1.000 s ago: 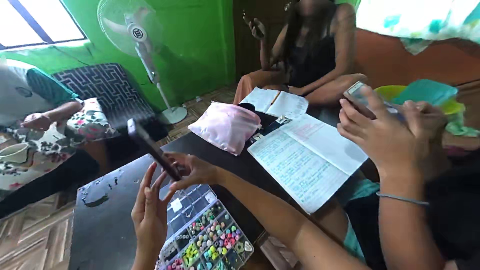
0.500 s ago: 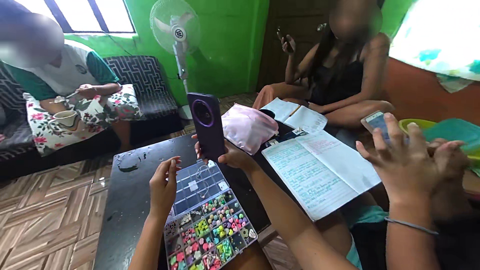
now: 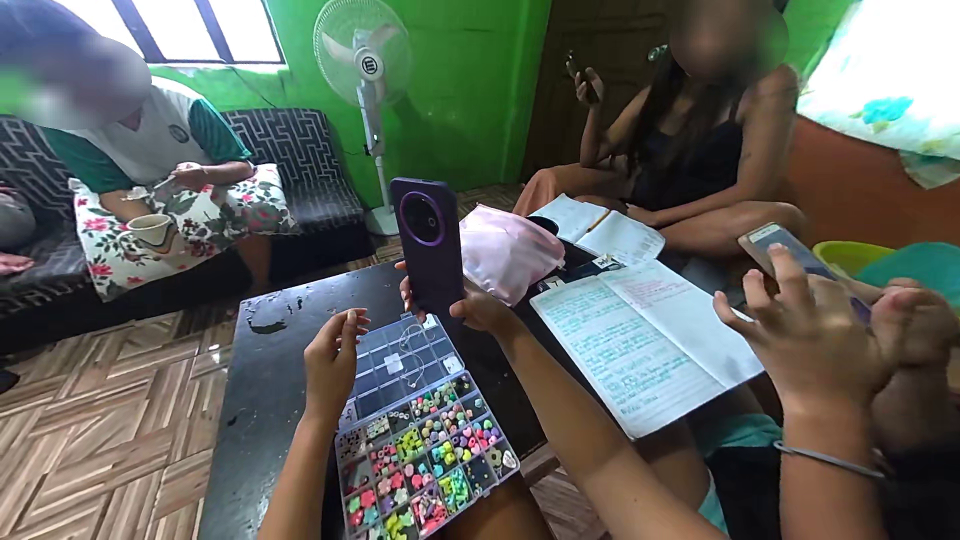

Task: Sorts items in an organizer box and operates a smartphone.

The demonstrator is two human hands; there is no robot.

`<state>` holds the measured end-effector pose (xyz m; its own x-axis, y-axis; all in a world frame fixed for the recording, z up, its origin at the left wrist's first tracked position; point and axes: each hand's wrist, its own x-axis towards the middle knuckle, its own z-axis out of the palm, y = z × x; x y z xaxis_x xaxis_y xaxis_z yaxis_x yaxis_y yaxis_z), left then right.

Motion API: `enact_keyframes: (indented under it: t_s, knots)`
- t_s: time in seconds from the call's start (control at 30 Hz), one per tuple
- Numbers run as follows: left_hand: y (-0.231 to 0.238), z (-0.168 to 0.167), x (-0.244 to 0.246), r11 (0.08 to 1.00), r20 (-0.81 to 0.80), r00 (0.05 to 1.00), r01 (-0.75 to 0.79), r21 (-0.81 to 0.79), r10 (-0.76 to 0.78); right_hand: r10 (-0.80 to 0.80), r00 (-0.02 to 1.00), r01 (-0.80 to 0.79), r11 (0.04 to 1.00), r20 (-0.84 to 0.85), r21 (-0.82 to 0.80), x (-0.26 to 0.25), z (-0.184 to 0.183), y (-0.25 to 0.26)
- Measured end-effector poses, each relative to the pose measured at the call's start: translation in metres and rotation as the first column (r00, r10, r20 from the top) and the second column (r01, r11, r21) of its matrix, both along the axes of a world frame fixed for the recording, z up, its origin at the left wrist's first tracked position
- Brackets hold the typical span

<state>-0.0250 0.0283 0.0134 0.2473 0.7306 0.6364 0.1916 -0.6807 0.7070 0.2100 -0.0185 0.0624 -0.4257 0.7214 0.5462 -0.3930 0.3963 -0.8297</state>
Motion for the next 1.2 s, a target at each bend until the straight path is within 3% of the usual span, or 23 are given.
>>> enact_keyframes:
  t_s: [1.2]
  knots:
    - [0.002,-0.004,0.002,0.994,-0.004,1.0,0.009,-0.112,-0.009,0.048,0.999,-0.048,0.999,-0.009,-0.024,0.007,-0.004,0.001]
